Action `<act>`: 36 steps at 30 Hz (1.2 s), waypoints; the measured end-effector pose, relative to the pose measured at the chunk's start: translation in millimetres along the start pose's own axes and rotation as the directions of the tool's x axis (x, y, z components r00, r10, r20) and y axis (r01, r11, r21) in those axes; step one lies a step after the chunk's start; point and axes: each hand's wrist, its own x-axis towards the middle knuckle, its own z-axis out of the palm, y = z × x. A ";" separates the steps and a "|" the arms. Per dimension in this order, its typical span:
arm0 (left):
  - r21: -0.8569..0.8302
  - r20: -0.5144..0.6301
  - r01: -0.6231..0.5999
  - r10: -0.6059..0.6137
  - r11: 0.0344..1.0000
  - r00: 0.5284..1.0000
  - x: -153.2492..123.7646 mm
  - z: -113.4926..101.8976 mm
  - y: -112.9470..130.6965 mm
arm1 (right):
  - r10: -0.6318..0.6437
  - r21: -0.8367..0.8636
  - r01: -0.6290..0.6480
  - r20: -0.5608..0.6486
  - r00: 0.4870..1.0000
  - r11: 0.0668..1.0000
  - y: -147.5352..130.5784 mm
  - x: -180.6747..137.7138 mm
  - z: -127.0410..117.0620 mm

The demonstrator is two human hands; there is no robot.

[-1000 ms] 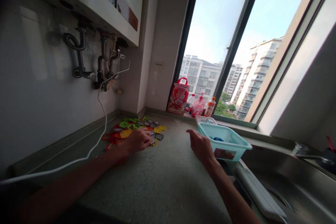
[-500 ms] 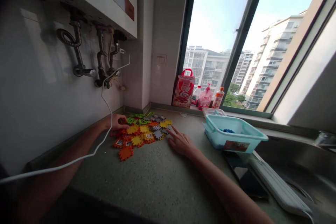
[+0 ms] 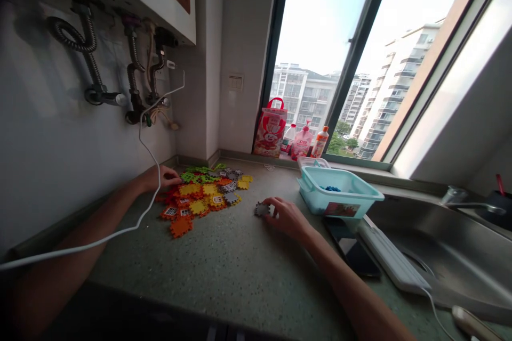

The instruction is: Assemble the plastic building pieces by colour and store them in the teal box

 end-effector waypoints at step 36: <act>0.149 0.040 -0.347 0.345 0.926 0.938 10.2 83.5 162.3 | -0.089 0.142 0.087 0.009 0.996 0.986 -7.1 -3.2 -8.4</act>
